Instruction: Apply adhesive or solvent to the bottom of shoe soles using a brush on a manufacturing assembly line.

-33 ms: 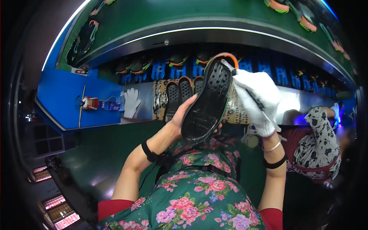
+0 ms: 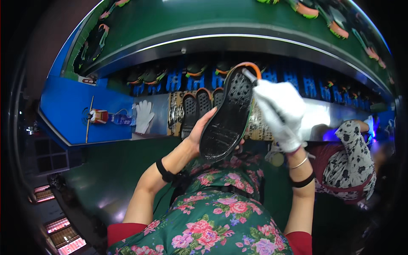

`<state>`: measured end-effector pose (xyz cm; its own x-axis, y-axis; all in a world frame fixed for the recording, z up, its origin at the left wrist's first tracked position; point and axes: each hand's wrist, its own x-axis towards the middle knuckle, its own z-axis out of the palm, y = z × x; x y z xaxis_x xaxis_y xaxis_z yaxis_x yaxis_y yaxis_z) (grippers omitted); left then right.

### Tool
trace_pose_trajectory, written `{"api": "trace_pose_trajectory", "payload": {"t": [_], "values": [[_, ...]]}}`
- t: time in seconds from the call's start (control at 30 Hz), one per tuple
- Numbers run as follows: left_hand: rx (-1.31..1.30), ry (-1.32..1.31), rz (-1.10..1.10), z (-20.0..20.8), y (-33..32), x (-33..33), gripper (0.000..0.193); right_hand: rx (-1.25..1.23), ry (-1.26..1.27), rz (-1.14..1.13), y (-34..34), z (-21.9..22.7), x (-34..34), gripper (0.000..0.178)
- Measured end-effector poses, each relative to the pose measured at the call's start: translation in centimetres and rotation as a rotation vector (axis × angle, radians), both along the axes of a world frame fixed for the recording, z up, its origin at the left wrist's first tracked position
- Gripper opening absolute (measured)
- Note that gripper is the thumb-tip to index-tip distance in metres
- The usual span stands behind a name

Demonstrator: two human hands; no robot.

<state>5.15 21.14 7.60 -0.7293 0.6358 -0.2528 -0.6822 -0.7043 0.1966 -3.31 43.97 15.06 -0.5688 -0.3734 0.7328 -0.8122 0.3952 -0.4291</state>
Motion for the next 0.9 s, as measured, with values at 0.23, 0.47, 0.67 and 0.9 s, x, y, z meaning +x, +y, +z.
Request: {"api": "trace_pose_trajectory", "payload": {"t": [0.23, 0.47, 0.67, 0.9], "values": [[0.217, 0.043, 0.177, -1.6, -2.9, 0.3, 0.074, 0.072, -0.246, 0.478, -3.1, -1.9, 8.2, 0.033], [0.011, 0.404, 0.303, 2.6, -9.4, 1.4, 0.117, -0.657, -0.957, 0.297, -0.9, -1.2, 7.1, 0.016], [0.183, 0.758, 0.321, 9.4, -21.3, -8.3, 0.113, -1.032, -1.329, 0.165, -2.5, -4.6, 6.8, 0.018], [-0.067, 0.258, 1.227, 8.4, -27.1, -14.5, 0.096, -0.884, -1.327, 0.176, -5.0, -8.8, 7.6, 0.024]]}}
